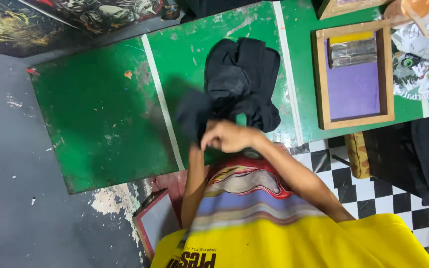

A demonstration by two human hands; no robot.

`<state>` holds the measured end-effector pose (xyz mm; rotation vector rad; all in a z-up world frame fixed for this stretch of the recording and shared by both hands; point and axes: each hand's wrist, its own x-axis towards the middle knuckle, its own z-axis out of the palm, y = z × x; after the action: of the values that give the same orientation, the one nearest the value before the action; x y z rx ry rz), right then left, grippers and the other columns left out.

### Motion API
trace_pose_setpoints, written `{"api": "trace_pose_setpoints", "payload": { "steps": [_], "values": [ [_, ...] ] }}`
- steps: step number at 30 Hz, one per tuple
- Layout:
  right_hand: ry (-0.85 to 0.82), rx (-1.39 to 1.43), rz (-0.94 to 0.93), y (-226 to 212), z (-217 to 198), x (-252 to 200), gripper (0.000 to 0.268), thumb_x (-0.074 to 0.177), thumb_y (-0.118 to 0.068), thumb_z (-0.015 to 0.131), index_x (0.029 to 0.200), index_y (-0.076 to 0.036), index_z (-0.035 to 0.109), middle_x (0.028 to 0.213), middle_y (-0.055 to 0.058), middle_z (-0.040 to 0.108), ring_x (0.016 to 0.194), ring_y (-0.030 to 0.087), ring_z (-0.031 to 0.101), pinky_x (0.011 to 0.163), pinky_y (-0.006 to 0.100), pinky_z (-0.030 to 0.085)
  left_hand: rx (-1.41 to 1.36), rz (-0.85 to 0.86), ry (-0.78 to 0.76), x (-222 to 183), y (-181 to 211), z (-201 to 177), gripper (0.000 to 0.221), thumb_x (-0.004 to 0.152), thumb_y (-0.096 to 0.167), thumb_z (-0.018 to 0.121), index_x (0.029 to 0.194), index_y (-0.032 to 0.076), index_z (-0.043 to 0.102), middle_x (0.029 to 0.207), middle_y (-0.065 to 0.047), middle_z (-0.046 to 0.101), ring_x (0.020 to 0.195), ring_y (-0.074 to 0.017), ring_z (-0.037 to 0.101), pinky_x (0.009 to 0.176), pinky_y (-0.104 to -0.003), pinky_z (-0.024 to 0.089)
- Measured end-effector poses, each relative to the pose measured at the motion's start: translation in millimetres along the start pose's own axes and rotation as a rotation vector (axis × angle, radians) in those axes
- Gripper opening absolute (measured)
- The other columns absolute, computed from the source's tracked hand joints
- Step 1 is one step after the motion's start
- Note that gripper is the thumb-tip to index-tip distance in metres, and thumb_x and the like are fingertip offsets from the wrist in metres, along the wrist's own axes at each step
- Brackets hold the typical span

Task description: The person aligns a t-shirt on a printing board and uses a squeegee to apply ink through a screen.

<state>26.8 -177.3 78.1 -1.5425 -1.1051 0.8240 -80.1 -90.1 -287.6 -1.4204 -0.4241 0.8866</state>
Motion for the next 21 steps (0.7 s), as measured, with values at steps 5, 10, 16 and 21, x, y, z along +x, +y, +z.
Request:
{"api": "trace_pose_setpoints", "payload": {
  "steps": [5,10,16,21],
  "values": [
    [0.286,-0.216,0.155,40,2,-80,0.035,0.071,0.004,0.067,0.101,-0.011,0.076,0.094,0.01,0.066,0.091,0.028,0.064,0.077,0.042,0.049,0.857,-0.298,0.227,-1,-127,58,0.037,0.089,0.011,0.069,0.124,0.002,0.064,0.11,-0.007,0.068,0.095,-0.0187,0.066,0.078,-0.032,0.059],
    [0.837,-0.306,0.421,95,0,-159,0.029,0.084,0.008,0.07,0.107,-0.008,0.076,0.101,0.008,0.067,0.099,0.024,0.065,0.09,0.037,0.052,1.922,-0.696,0.552,-1,-157,88,0.033,0.094,0.006,0.065,0.126,0.001,0.064,0.113,-0.012,0.069,0.102,-0.0228,0.068,0.089,-0.036,0.057],
    [1.277,-0.13,0.353,119,37,-169,0.013,0.098,0.007,0.066,0.095,-0.004,0.07,0.102,0.006,0.058,0.096,0.018,0.059,0.078,0.028,0.053,2.361,-0.91,0.688,-15,-166,105,0.031,0.096,0.001,0.06,0.127,-0.002,0.063,0.119,-0.014,0.069,0.107,-0.0216,0.068,0.094,-0.034,0.055],
    [1.323,0.418,0.405,145,70,-200,0.007,0.113,0.0,0.06,0.107,-0.002,0.064,0.092,0.006,0.053,0.075,0.013,0.038,0.071,0.028,0.033,2.079,-0.848,0.646,-32,-233,114,0.031,0.094,0.007,0.057,0.117,-0.01,0.068,0.117,-0.017,0.072,0.109,-0.0244,0.071,0.099,-0.037,0.056]
  ]
}}
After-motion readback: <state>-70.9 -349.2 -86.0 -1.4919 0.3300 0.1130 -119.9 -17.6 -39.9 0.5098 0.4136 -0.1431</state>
